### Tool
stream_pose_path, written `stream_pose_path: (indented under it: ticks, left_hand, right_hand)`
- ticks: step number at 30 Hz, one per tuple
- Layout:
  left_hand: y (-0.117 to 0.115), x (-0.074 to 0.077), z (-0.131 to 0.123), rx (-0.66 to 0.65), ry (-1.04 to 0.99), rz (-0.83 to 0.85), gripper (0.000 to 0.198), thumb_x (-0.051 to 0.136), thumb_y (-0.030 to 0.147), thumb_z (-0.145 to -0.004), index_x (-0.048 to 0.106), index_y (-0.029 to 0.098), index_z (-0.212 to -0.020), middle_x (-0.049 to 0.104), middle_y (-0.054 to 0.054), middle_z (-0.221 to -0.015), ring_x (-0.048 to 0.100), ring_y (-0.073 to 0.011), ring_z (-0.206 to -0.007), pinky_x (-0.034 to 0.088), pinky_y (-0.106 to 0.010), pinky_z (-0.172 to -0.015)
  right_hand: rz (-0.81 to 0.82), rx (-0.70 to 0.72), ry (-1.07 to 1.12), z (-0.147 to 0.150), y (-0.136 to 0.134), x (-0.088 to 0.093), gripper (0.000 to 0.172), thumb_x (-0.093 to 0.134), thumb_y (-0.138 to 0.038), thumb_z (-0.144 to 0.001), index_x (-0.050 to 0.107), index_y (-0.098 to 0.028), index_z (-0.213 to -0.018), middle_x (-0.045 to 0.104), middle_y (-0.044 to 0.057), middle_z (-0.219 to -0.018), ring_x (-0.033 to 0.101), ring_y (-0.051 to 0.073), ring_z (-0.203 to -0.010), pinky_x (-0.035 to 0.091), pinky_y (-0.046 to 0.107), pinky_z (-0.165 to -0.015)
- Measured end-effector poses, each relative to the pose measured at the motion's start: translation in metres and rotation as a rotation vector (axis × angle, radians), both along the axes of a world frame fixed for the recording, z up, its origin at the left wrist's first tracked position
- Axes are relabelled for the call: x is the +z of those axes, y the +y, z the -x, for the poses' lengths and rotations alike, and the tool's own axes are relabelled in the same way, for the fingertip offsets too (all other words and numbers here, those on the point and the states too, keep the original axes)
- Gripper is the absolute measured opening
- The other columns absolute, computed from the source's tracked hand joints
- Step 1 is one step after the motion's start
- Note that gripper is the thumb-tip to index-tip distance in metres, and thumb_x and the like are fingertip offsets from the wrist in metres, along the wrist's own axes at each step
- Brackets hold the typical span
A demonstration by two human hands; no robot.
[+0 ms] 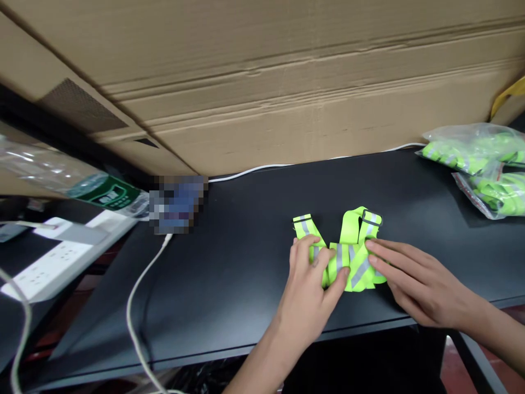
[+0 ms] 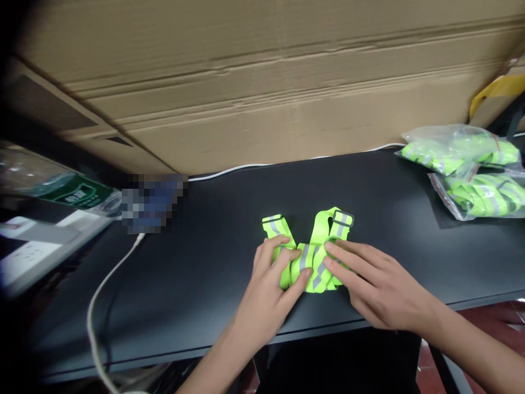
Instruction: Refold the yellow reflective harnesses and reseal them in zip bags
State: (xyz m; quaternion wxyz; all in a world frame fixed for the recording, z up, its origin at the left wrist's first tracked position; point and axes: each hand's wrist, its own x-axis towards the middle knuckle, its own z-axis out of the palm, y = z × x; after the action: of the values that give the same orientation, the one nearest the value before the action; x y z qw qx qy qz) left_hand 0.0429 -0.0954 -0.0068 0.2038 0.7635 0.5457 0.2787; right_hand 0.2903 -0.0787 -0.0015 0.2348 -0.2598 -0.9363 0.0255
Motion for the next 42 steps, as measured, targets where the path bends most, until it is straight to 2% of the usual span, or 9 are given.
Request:
stream_pose_path:
  ticks: [6, 12, 15, 20, 23, 27, 32, 37, 42]
  left_hand:
    - [-0.001, -0.002, 0.001, -0.022, 0.013, -0.044, 0.009, 0.054, 0.024, -0.098, 0.058, 0.021, -0.106, 0.047, -0.011, -0.127, 0.047, -0.0295, -0.119, 0.044, -0.056, -0.106]
    - [-0.001, -0.003, 0.002, -0.055, 0.03, -0.049, 0.016, 0.053, 0.028, -0.1, 0.058, 0.019, -0.111, 0.043, -0.014, -0.13, 0.045, -0.0312, -0.122, 0.044, -0.057, -0.106]
    - [-0.002, -0.002, 0.003, -0.06, 0.032, -0.042, 0.021, 0.055, 0.032, -0.099, 0.057, 0.018, -0.114, 0.042, -0.014, -0.132, 0.045, -0.0317, -0.123, 0.043, -0.058, -0.107]
    - [-0.002, -0.001, 0.004, -0.074, 0.009, -0.038, 0.018, 0.055, 0.031, -0.098, 0.059, 0.019, -0.111, 0.043, -0.015, -0.132, 0.048, -0.0319, -0.124, 0.048, -0.054, -0.104]
    - [0.001, 0.001, 0.009, -0.135, 0.007, -0.055, 0.02, 0.059, 0.033, -0.095, 0.059, 0.018, -0.109, 0.048, -0.015, -0.126, 0.05, -0.0318, -0.122, 0.05, -0.052, -0.102]
    - [0.003, 0.003, 0.02, -0.274, 0.023, -0.034, 0.044, 0.072, 0.046, -0.086, 0.057, 0.019, -0.116, 0.052, -0.015, -0.125, 0.047, -0.0337, -0.127, 0.049, -0.051, -0.105]
    - [0.002, 0.004, 0.025, -0.351, 0.051, 0.008, 0.059, 0.081, 0.047, -0.077, 0.054, 0.019, -0.12, 0.053, -0.015, -0.126, 0.043, -0.0349, -0.133, 0.043, -0.054, -0.112]
    - [-0.001, 0.004, 0.02, -0.27, -0.017, 0.075, 0.046, 0.079, 0.037, -0.078, 0.056, 0.018, -0.114, 0.047, -0.016, -0.133, 0.048, -0.0349, -0.129, 0.053, -0.052, -0.102]
    - [-0.007, 0.002, 0.014, -0.084, -0.122, 0.127, 0.023, 0.068, 0.037, -0.09, 0.064, 0.02, -0.106, 0.022, -0.014, -0.151, 0.04, -0.0359, -0.14, 0.043, -0.055, -0.113]
  right_hand:
    - [0.151, -0.066, -0.13, 0.014, 0.003, 0.004, 0.055, 0.057, -0.034, -0.098, 0.047, -0.013, -0.147, 0.054, 0.014, -0.149, 0.046, 0.03, -0.142, 0.046, 0.052, -0.113]
    - [0.275, -0.187, 0.049, 0.029, 0.002, 0.002, 0.032, 0.047, -0.024, -0.102, 0.06, -0.016, -0.13, 0.057, 0.018, -0.139, 0.044, 0.029, -0.142, 0.05, 0.05, -0.109]
    - [0.305, -0.275, 0.089, 0.035, -0.001, -0.002, 0.029, 0.045, -0.023, -0.103, 0.062, -0.018, -0.125, 0.052, 0.019, -0.14, 0.052, 0.03, -0.135, 0.056, 0.048, -0.102]
    - [0.279, -0.21, 0.056, 0.04, 0.001, -0.003, 0.031, 0.039, -0.016, -0.103, 0.06, -0.016, -0.126, 0.066, 0.015, -0.127, 0.065, 0.025, -0.12, 0.059, 0.044, -0.098]
    - [0.196, -0.191, 0.005, 0.04, 0.001, -0.003, 0.034, 0.044, -0.021, -0.102, 0.054, -0.012, -0.133, 0.067, 0.017, -0.129, 0.063, 0.028, -0.124, 0.055, 0.05, -0.103]
    - [0.212, -0.107, -0.105, 0.033, 0.001, -0.004, 0.055, 0.053, -0.046, -0.1, 0.049, -0.01, -0.141, 0.063, 0.019, -0.136, 0.056, 0.032, -0.132, 0.051, 0.052, -0.107]
    - [0.263, -0.073, -0.117, 0.028, 0.0, -0.008, 0.087, 0.062, -0.075, -0.08, 0.054, -0.009, -0.135, 0.059, 0.023, -0.133, 0.047, 0.037, -0.137, 0.049, 0.054, -0.106]
    - [0.191, -0.232, -0.049, 0.035, -0.008, -0.014, 0.092, 0.061, -0.084, -0.07, 0.061, -0.012, -0.126, 0.029, 0.033, -0.147, 0.036, 0.051, -0.137, 0.052, 0.062, -0.093]
    - [0.048, -0.447, 0.015, 0.043, -0.015, -0.02, 0.081, 0.059, -0.084, -0.071, 0.069, -0.016, -0.114, 0.035, 0.029, -0.142, 0.037, 0.055, -0.129, 0.041, 0.076, -0.094]
